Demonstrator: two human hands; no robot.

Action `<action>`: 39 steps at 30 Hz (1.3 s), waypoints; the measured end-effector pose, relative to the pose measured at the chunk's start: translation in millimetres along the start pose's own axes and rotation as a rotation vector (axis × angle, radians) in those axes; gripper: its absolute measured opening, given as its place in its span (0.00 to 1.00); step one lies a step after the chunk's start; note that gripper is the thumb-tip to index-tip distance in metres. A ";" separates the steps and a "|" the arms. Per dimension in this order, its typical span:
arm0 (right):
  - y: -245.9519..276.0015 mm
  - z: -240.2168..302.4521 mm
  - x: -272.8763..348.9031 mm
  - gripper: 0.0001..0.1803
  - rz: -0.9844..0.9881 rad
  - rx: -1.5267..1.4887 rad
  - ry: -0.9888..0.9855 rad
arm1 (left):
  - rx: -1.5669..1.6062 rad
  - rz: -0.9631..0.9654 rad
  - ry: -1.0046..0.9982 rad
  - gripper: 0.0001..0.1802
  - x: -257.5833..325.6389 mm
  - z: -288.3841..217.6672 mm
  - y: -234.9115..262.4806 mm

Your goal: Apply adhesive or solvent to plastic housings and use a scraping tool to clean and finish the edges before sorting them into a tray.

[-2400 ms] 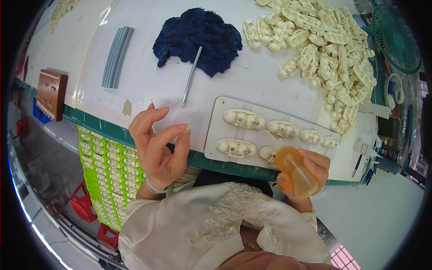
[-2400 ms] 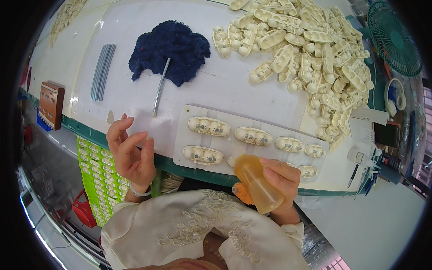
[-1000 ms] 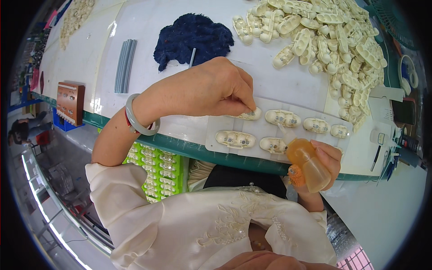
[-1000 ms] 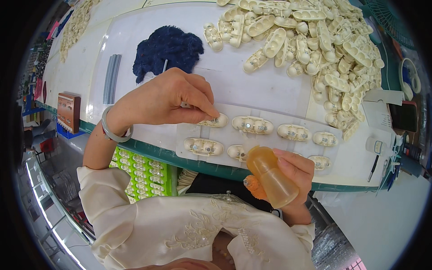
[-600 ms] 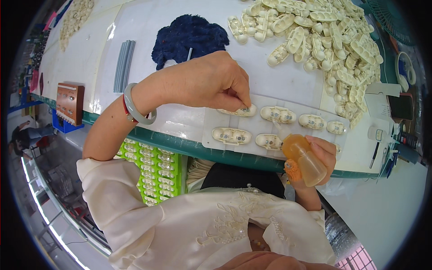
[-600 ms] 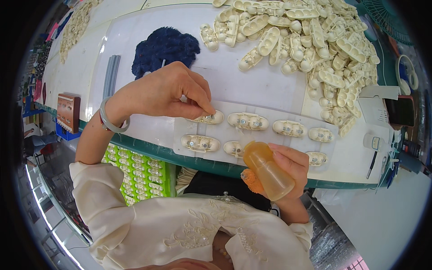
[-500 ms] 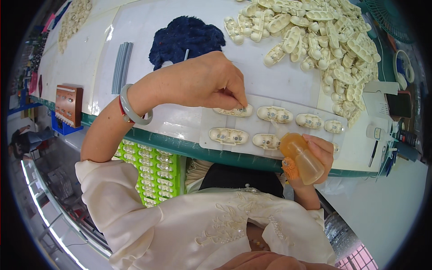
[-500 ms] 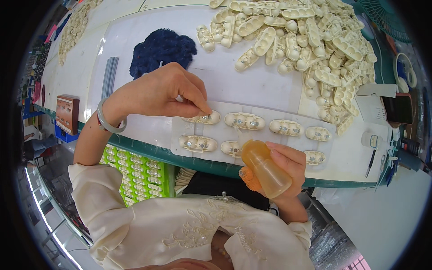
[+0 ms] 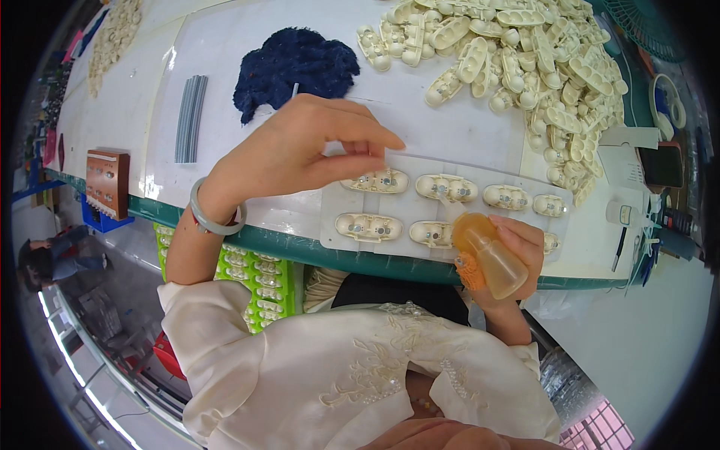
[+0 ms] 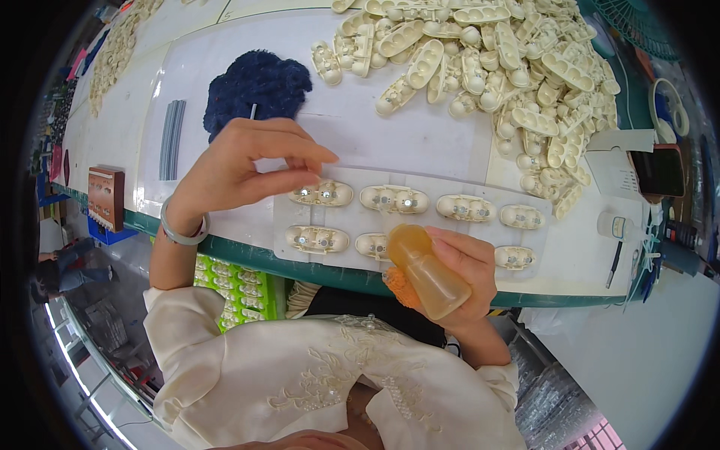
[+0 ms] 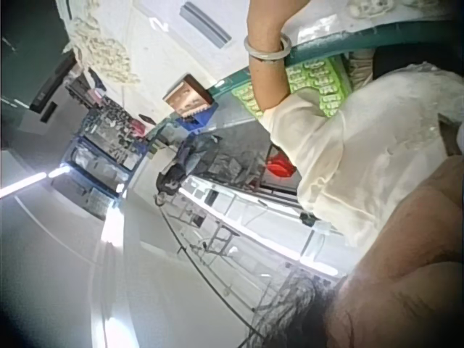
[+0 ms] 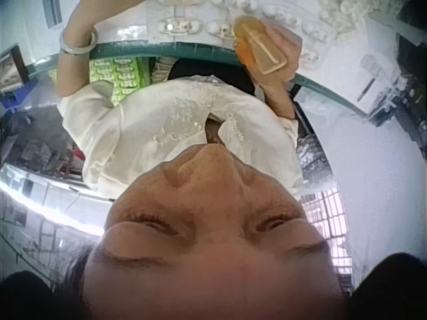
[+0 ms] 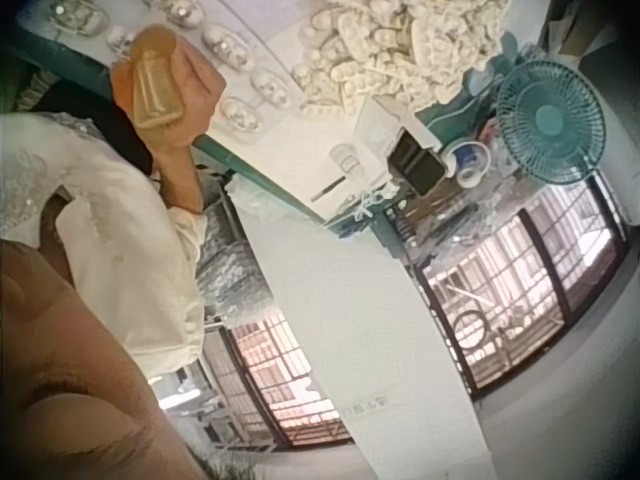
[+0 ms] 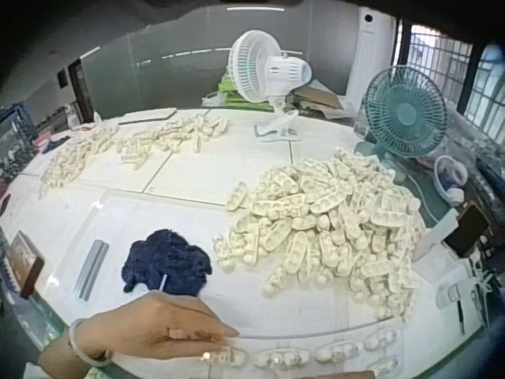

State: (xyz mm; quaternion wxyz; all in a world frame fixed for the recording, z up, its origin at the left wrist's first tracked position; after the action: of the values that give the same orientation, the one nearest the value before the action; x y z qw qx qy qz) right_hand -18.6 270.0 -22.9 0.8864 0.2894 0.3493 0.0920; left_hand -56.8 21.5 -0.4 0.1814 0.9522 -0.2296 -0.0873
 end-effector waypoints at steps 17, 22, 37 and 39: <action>7.8 -3.2 5.6 0.26 0.041 0.082 0.034 | -0.083 -1.100 -0.137 0.10 58.8 23.3 63.0; 17.8 -6.3 11.6 0.26 -0.030 0.068 0.023 | -0.154 -1.058 -0.197 0.09 57.9 26.5 63.6; 28.7 -13.0 16.7 0.25 -0.060 0.131 0.019 | -0.286 -1.024 -0.166 0.08 54.1 26.6 64.2; 31.4 -14.4 18.3 0.26 -0.096 0.136 0.005 | -0.298 -1.016 -0.159 0.08 53.5 27.3 63.6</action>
State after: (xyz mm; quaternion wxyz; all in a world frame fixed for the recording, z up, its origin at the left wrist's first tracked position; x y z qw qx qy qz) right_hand -13.6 308.8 -23.6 0.8672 0.3317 0.3705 0.0262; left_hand -42.4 -64.7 -5.4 0.2316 0.8977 0.2621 -0.2678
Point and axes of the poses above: each hand's wrist, its own x-axis away from the middle knuckle, its own y-axis out of the back of the hand, z = x × y, the point moved 4 cm from there along -x, towards the middle knuckle, and after that the axes turned 11 degrees about x, right-handed, at the moved point
